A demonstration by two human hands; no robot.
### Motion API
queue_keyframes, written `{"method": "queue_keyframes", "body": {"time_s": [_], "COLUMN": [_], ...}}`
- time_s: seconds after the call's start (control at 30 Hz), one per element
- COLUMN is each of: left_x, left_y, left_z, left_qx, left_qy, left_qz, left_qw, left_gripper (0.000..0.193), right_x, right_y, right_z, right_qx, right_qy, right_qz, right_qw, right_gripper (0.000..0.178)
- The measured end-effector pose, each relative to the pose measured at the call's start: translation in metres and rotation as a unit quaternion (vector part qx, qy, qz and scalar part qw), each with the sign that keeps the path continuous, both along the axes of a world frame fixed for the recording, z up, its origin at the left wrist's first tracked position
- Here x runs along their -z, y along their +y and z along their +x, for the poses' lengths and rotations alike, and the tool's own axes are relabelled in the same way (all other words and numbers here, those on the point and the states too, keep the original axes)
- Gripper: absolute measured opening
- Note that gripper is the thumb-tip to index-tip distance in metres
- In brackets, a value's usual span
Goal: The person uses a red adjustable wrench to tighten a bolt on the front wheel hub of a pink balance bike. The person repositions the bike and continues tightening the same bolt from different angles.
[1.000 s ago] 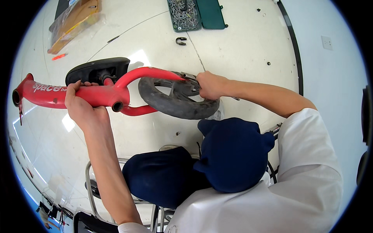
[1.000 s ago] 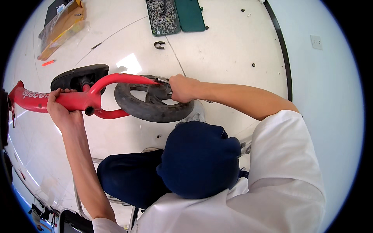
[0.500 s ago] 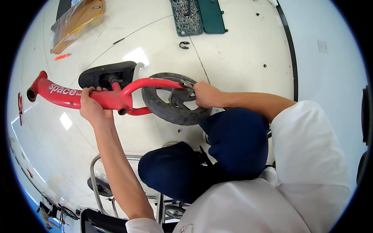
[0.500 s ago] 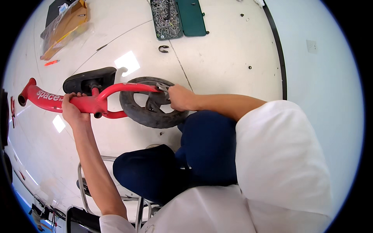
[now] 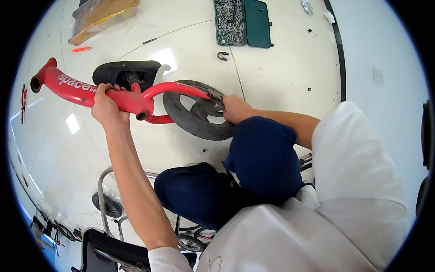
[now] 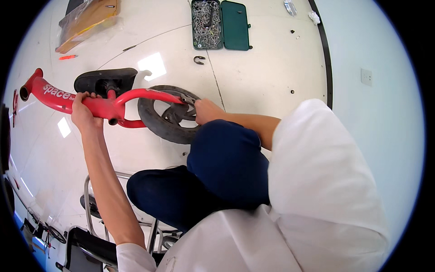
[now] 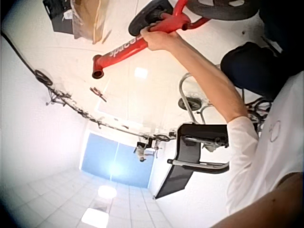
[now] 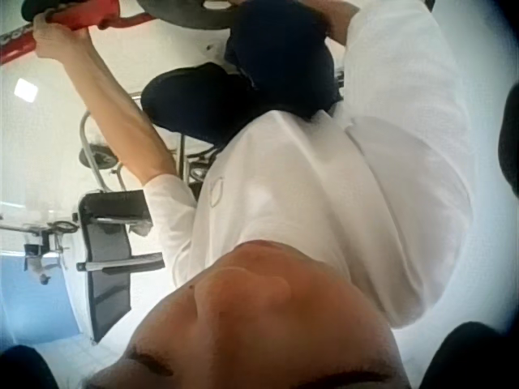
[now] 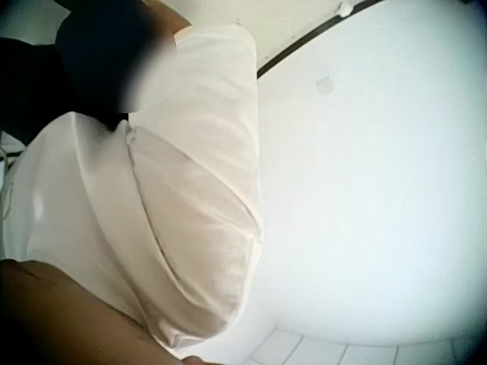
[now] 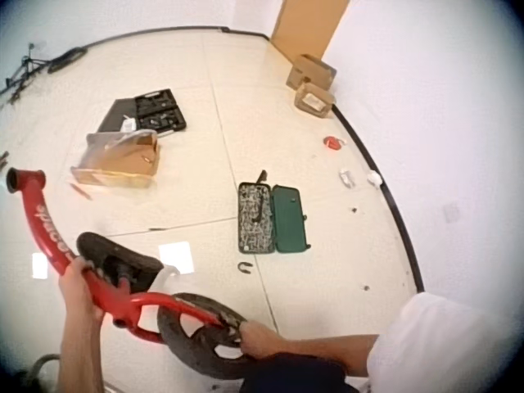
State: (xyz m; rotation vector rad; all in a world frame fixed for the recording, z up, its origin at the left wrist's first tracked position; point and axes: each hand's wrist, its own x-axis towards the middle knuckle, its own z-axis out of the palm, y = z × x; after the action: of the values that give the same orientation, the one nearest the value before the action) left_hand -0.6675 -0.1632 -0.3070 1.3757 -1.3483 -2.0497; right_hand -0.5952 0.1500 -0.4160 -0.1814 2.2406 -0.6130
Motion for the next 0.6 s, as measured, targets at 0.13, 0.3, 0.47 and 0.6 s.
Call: {"method": "queue_keyframes", "body": {"time_s": [0.13,0.3,0.47,0.6], "left_x": [0.000,0.004,0.005,0.000], "left_y": [0.001,-0.003,0.000,0.009], "left_z": [-0.004,0.000,0.002,-0.001], "left_qx": [0.007,0.005,0.011,0.005], "left_qy": [0.002,-0.002,0.001,-0.003], "left_qz": [0.015,0.023,0.016,0.000], "left_qw": [1.000,1.000,1.000,1.000], "left_gripper": [0.008,0.008,0.008,0.008], "right_x": [0.010,0.014,0.028,0.034], "right_y": [0.002,0.007,0.011,0.015], "right_z": [-0.003,0.005,0.001,-0.003], "right_qx": [-0.024,-0.007,-0.015,-0.026], "right_qy": [0.021,0.021,0.017,0.038], "right_qz": [-0.019,-0.054,-0.072,-0.085], "right_qw": [0.999,0.998,0.997,0.995], "right_gripper": [0.017,0.017,0.019,0.019]}}
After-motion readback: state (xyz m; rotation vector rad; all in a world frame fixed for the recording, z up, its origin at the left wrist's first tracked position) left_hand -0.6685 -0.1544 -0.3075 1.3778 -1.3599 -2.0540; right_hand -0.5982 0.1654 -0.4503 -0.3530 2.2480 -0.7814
